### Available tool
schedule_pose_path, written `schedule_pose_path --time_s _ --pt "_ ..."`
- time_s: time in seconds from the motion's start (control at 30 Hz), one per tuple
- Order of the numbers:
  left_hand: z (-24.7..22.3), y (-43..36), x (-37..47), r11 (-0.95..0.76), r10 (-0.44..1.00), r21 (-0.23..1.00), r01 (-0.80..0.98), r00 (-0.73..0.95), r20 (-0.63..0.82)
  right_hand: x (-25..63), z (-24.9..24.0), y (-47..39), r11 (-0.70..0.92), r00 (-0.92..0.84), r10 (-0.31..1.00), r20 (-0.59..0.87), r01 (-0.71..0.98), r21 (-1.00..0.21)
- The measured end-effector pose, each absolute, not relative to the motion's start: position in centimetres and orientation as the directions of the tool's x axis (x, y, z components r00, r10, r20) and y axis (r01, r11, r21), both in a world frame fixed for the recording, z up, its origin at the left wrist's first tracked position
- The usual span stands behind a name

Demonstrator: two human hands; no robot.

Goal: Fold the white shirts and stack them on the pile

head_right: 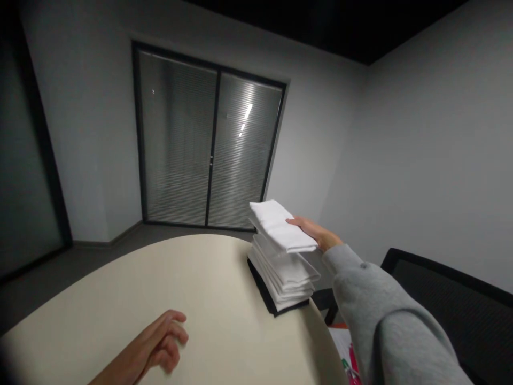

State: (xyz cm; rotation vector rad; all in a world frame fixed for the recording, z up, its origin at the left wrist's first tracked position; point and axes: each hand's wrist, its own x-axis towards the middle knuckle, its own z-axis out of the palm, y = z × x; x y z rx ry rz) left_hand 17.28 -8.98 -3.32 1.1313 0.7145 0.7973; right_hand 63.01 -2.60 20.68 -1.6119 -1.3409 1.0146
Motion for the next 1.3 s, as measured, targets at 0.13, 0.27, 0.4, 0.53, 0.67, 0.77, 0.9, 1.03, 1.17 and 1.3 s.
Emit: schedule_pose_path --time_s 0.13,0.27,0.4,0.53,0.67,0.77,0.9,1.03,1.17,1.3 --pt "-4.5 -8.2 17.0 0.273 0.821 0.944 -0.186 0.556 -0.128 66.7 14.3 -1.7 -0.257 0.22 0.961 -0.165 0.506 -0.823" --pt "-4.8 -7.9 16.9 0.3 0.816 0.936 -0.187 0.558 -0.15 68.7 10.6 -0.9 -0.285 0.322 0.941 -0.107 0.58 -0.763" --pt "-3.7 -8.4 16.5 0.282 0.802 0.947 -0.156 0.58 -0.143 69.8 10.5 -0.2 -0.299 0.361 0.926 -0.107 0.533 -0.791" --pt "-4.0 -8.5 16.4 0.261 0.804 0.954 -0.15 0.58 -0.129 69.9 11.1 -1.5 -0.31 0.325 0.925 -0.195 0.353 -0.883" --pt "-5.3 -8.1 16.2 0.263 0.807 0.948 -0.179 0.579 -0.115 68.3 9.8 -4.0 -0.365 0.175 0.924 -0.341 0.131 -0.922" --pt "-5.8 -7.9 15.9 0.289 0.797 0.937 -0.198 0.592 -0.121 66.8 8.4 -5.0 -0.418 0.1 0.905 -0.414 0.014 -0.908" --pt "-5.0 -8.1 15.7 0.279 0.799 0.941 -0.191 0.59 -0.117 65.0 7.3 -4.5 -0.445 0.077 0.889 -0.45 -0.074 -0.892" --pt "-3.6 -7.8 15.8 0.2 0.864 0.963 -0.181 0.496 -0.086 62.1 6.5 -2.9 -0.414 0.036 0.907 -0.419 -0.099 -0.905" --pt "-2.3 -5.7 14.0 0.026 0.959 0.986 -0.166 0.282 0.022 56.8 5.8 -1.8 -0.364 -0.044 0.931 -0.362 -0.086 -0.927" --pt "-0.7 -3.8 10.8 0.034 0.996 0.976 -0.214 0.09 -0.014 49.0 5.1 -1.7 -0.317 -0.183 0.937 -0.299 -0.08 -0.945"
